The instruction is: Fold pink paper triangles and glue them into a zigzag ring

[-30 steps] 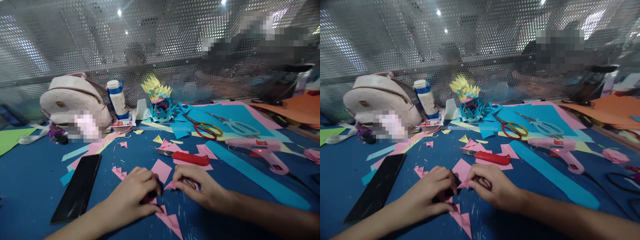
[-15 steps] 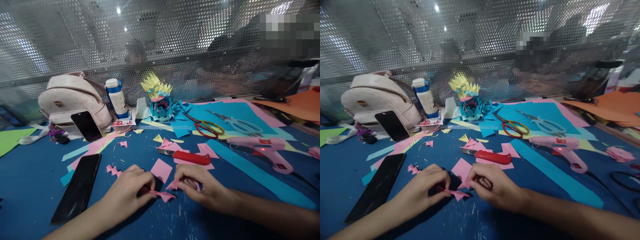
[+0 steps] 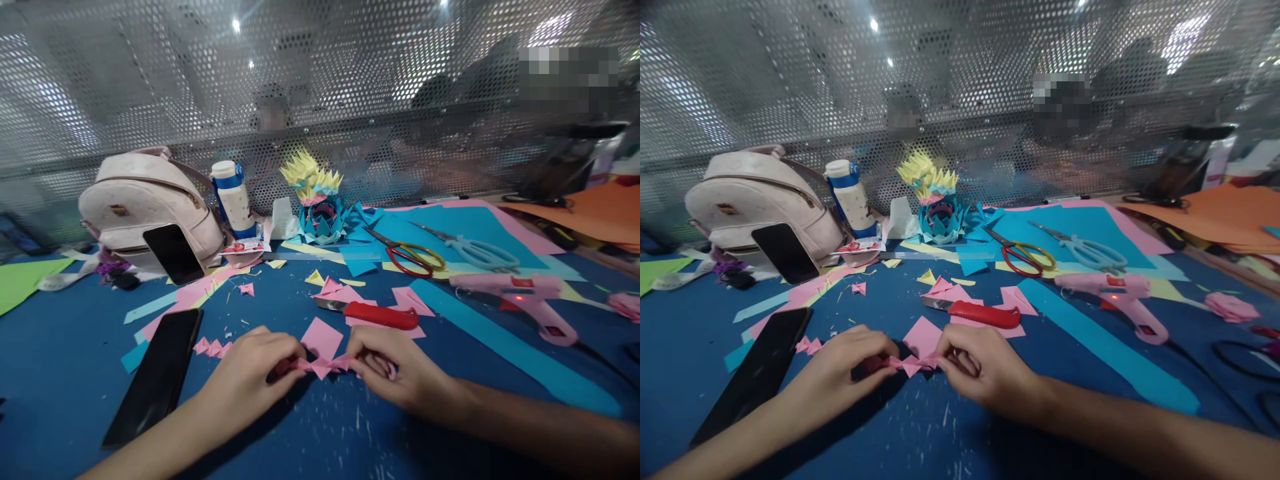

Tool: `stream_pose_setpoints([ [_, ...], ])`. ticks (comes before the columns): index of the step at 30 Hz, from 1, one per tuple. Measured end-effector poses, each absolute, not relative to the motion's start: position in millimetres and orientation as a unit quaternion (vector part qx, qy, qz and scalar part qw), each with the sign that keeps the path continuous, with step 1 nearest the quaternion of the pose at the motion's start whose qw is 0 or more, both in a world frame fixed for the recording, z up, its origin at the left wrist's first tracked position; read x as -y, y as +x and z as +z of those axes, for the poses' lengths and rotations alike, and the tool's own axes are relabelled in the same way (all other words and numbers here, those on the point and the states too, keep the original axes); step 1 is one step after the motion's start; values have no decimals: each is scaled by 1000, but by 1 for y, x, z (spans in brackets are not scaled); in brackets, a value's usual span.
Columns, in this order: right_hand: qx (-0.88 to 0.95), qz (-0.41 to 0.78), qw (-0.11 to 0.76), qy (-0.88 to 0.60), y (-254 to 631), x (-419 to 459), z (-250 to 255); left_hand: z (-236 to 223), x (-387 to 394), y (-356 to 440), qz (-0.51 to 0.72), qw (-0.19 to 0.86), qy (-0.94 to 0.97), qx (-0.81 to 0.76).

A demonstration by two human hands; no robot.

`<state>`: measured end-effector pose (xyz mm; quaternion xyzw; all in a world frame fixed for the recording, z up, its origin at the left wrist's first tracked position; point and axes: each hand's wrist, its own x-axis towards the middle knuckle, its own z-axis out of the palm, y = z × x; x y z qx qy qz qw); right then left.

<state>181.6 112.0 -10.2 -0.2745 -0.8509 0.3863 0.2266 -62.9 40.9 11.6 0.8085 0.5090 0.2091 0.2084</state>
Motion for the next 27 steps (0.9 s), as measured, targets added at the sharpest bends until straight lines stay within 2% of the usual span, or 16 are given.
stream_pose_setpoints([
  [27, 879, 370, 196, -230, 178, -113, -14, 7, -37, -48, 261, 207, 788, -517],
])
